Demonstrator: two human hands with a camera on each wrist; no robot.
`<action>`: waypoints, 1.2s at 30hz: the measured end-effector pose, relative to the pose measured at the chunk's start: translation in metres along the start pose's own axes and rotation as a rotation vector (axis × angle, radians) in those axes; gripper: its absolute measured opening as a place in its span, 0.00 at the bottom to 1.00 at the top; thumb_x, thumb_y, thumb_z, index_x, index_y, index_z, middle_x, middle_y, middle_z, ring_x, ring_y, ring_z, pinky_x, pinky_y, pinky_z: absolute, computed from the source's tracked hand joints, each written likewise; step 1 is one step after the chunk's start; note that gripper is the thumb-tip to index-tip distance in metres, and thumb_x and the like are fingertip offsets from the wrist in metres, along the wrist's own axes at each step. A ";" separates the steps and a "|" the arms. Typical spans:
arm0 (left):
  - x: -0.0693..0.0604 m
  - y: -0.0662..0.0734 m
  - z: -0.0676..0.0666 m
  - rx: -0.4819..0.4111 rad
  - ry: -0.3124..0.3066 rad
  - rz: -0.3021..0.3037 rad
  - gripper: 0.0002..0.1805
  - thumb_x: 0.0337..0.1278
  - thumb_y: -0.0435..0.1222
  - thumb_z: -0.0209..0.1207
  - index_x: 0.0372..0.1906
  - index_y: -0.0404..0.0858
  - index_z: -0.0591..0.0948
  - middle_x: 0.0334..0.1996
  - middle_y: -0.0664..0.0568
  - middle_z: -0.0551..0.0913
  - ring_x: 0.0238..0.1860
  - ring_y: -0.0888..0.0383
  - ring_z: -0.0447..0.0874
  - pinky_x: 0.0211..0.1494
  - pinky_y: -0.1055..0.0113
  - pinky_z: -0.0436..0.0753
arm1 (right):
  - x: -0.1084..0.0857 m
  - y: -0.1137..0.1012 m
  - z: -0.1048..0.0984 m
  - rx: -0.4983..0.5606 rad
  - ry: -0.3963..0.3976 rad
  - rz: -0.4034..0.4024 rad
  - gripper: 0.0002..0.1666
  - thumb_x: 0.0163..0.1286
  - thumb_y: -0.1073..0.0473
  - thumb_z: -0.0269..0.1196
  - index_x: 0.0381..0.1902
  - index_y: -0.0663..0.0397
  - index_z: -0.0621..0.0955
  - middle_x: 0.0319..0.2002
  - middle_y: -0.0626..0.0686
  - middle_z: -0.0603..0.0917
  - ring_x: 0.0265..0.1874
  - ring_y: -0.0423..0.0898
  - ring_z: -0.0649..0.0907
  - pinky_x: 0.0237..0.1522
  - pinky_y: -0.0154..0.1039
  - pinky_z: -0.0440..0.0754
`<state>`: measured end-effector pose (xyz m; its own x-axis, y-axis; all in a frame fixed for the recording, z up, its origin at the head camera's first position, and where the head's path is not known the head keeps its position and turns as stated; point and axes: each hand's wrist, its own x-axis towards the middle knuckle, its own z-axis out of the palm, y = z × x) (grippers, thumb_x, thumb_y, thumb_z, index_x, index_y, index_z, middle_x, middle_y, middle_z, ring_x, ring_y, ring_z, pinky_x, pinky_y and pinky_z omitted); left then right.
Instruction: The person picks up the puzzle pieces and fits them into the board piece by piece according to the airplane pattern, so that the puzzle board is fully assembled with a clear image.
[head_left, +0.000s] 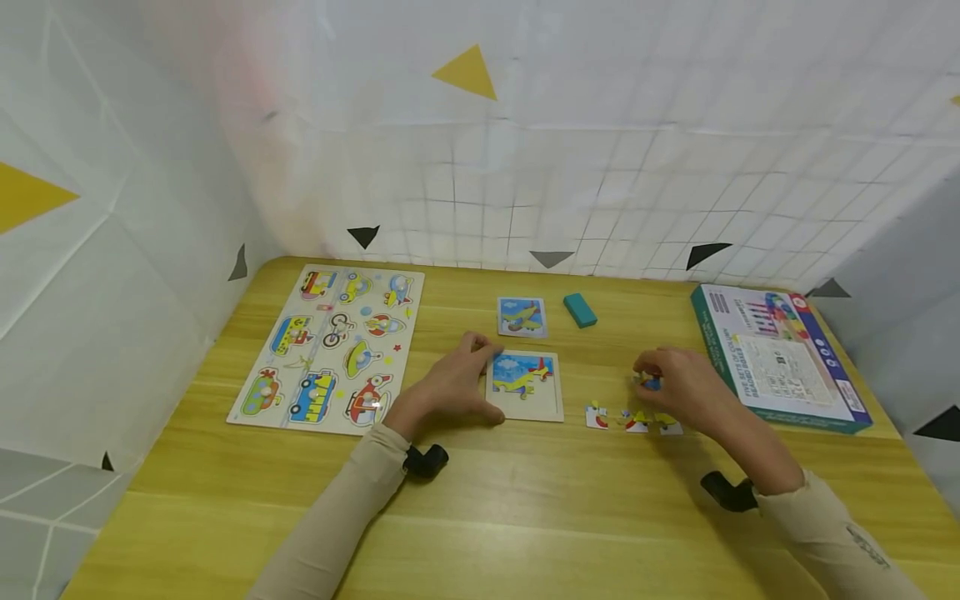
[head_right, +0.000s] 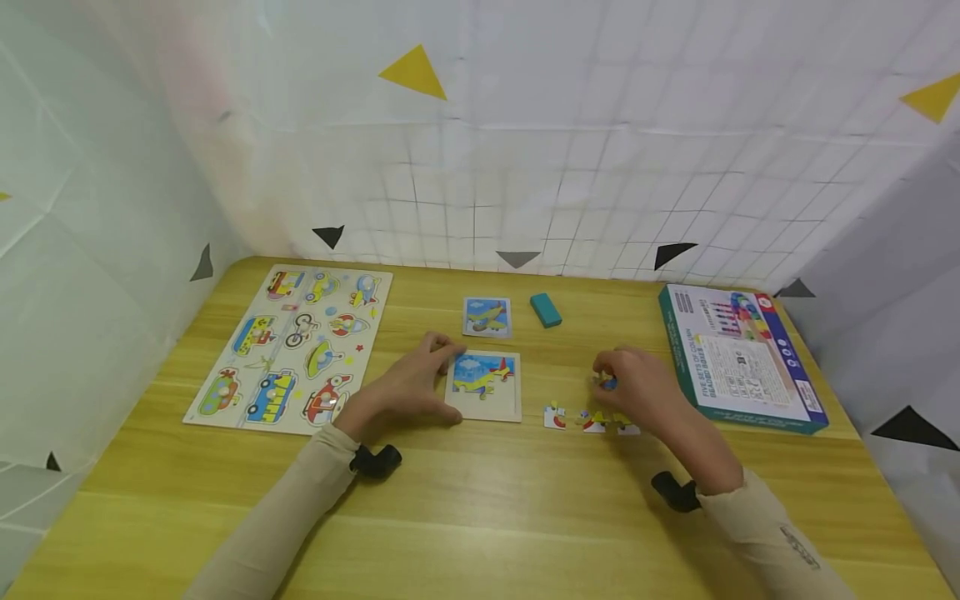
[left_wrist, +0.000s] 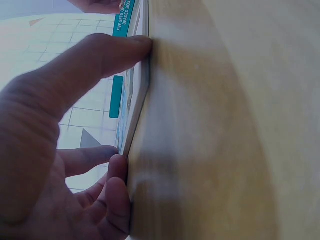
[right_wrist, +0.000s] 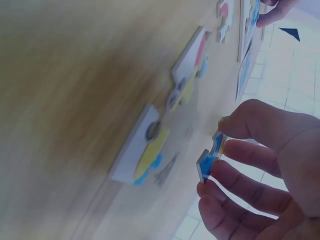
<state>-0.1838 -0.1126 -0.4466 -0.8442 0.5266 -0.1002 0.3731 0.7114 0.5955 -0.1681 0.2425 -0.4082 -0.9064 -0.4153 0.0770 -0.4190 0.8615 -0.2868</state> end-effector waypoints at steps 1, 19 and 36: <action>0.000 0.000 0.000 0.001 0.001 0.001 0.59 0.35 0.53 0.78 0.77 0.42 0.63 0.68 0.47 0.59 0.54 0.54 0.72 0.60 0.59 0.74 | 0.001 -0.002 0.000 -0.003 0.002 -0.007 0.13 0.57 0.62 0.72 0.41 0.61 0.87 0.33 0.53 0.83 0.31 0.50 0.82 0.33 0.49 0.80; -0.001 0.001 -0.001 -0.011 0.000 0.003 0.59 0.36 0.53 0.79 0.77 0.41 0.63 0.68 0.47 0.59 0.53 0.53 0.71 0.58 0.59 0.74 | 0.012 -0.022 0.000 -0.017 0.019 -0.059 0.12 0.57 0.60 0.73 0.40 0.57 0.87 0.33 0.51 0.84 0.32 0.48 0.82 0.34 0.48 0.80; 0.000 0.000 -0.001 -0.008 0.000 -0.003 0.59 0.36 0.53 0.78 0.76 0.42 0.63 0.68 0.47 0.59 0.54 0.53 0.72 0.58 0.58 0.74 | 0.022 -0.043 0.006 0.024 0.034 -0.105 0.11 0.55 0.62 0.73 0.38 0.58 0.87 0.33 0.51 0.84 0.31 0.48 0.82 0.34 0.46 0.81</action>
<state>-0.1840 -0.1130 -0.4462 -0.8454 0.5242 -0.1022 0.3670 0.7092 0.6019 -0.1700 0.1950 -0.4001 -0.8588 -0.4928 0.1399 -0.5112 0.8062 -0.2980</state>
